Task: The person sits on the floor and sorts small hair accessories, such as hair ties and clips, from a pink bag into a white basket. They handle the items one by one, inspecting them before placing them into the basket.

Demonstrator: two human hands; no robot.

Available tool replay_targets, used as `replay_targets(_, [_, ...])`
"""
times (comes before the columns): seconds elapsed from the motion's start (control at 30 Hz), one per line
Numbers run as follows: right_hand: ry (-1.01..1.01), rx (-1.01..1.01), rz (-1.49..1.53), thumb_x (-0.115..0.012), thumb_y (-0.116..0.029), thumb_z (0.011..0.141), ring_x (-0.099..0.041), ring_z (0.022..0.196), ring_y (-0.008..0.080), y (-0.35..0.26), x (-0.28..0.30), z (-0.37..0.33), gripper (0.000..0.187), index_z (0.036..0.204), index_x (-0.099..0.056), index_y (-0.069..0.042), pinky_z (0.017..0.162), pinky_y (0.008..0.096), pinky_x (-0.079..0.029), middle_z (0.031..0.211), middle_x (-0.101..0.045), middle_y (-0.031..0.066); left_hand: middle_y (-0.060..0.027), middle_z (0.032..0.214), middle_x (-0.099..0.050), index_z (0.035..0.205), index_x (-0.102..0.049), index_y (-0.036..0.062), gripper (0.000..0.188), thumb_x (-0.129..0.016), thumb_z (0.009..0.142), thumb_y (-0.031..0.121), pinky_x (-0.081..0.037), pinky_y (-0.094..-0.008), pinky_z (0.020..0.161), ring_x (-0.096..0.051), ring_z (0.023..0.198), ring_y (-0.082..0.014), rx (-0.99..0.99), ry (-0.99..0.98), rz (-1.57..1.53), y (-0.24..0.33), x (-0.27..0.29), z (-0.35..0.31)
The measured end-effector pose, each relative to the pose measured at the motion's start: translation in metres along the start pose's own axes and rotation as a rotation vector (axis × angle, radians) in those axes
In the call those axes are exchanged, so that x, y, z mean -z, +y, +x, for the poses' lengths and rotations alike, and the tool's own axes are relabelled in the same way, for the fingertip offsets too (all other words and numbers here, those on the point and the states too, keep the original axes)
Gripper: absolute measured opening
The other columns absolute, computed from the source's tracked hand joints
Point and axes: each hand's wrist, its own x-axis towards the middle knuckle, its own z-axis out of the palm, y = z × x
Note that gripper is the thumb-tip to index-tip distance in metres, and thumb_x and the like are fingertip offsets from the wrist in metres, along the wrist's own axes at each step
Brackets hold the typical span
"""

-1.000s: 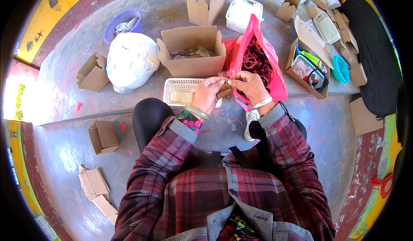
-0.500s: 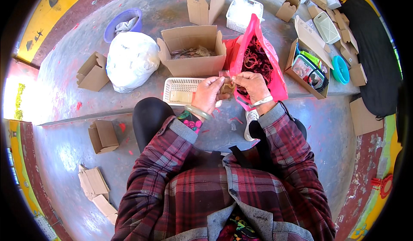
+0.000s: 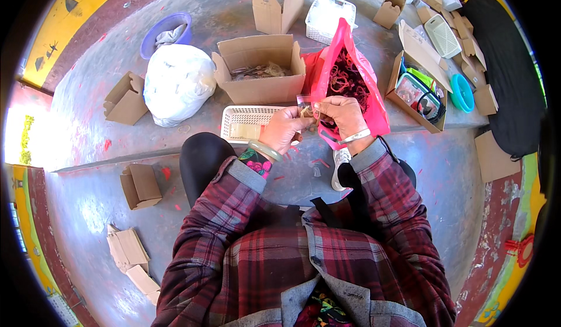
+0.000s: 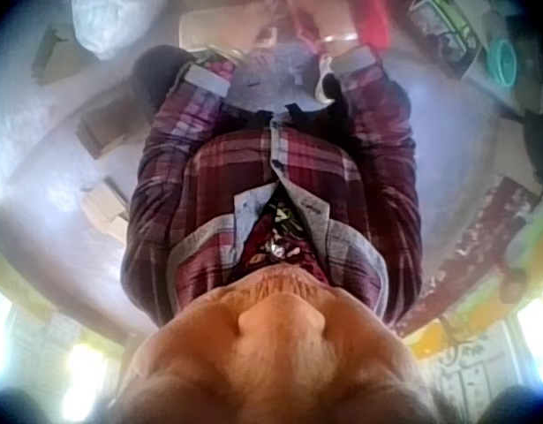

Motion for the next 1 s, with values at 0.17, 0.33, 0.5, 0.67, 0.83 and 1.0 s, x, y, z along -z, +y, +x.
replay_targets(0.17, [-0.023,-0.004,-0.061,-0.065,-0.002,0.077,-0.057,0.062,0.0078,-0.002,-0.002,-0.001,0.007,0.08,-0.066,0.004,0.055,0.0205,-0.046,0.071,-0.064,0.0045,-0.0046,0.086,-0.063,0.096,-0.059,0.0004,0.014,-0.059,0.084,0.007,-0.048,-0.0195,0.057,-0.058,0.065,-0.0076,-0.011,0.015,-0.031,-0.005,0.003,0.002])
replay_targets(0.33, [-0.025,-0.002,-0.048,-0.066,-0.003,0.076,-0.056,0.063,0.0074,0.003,0.002,0.002,0.007,0.079,-0.066,0.003,0.057,0.0207,-0.046,0.071,-0.064,0.0032,-0.0058,0.092,-0.062,0.1,-0.058,0.0007,0.017,-0.059,0.085,0.009,-0.053,-0.0239,0.071,-0.061,0.079,-0.0122,-0.005,0.02,-0.084,0.005,-0.01,-0.006])
replay_targets(0.5, [-0.061,0.001,-0.072,-0.067,-0.005,0.076,-0.053,0.063,0.0058,0.011,0.003,0.004,0.008,0.08,-0.067,0.002,0.056,0.02,-0.042,0.07,-0.062,0.0002,-0.0092,0.096,-0.062,0.103,-0.057,-0.0013,0.022,-0.055,0.089,0.015,-0.053,-0.0299,0.076,-0.062,0.086,-0.0175,-0.033,0.035,-0.234,0.006,-0.007,-0.003])
replay_targets(0.67, [-0.036,0.018,-0.144,-0.069,-0.008,0.075,-0.051,0.062,0.0044,0.007,-0.001,0.0,0.011,0.082,-0.068,0.001,0.056,0.0197,-0.041,0.069,-0.061,-0.001,-0.0136,0.103,-0.06,0.108,-0.055,-0.005,0.027,-0.052,0.09,0.016,-0.051,-0.0334,0.083,-0.062,0.09,-0.0218,-0.083,0.054,-0.269,-0.002,-0.002,0.0])
replay_targets(0.83, [-0.039,0.007,-0.114,-0.069,-0.009,0.075,-0.051,0.062,0.004,0.013,0.001,0.003,0.014,0.083,-0.068,0.002,0.056,0.0193,-0.041,0.069,-0.061,-0.0009,-0.016,0.103,-0.06,0.106,-0.055,-0.0083,0.026,-0.051,0.089,0.011,-0.049,-0.0353,0.087,-0.062,0.091,-0.0244,-0.076,0.055,-0.292,-0.001,0.0,0.0])
replay_targets(1.0, [-0.014,0.064,-0.12,-0.069,-0.008,0.076,-0.051,0.06,0.0039,0.016,-0.002,0.003,0.013,0.084,-0.068,0.002,0.054,0.0193,-0.041,0.068,-0.061,-0.0015,-0.0158,0.097,-0.061,0.098,-0.056,-0.0086,0.02,-0.053,0.088,0.008,-0.051,-0.0355,0.083,-0.062,0.088,-0.0243,-0.081,0.056,-0.333,0.002,-0.002,-0.003])
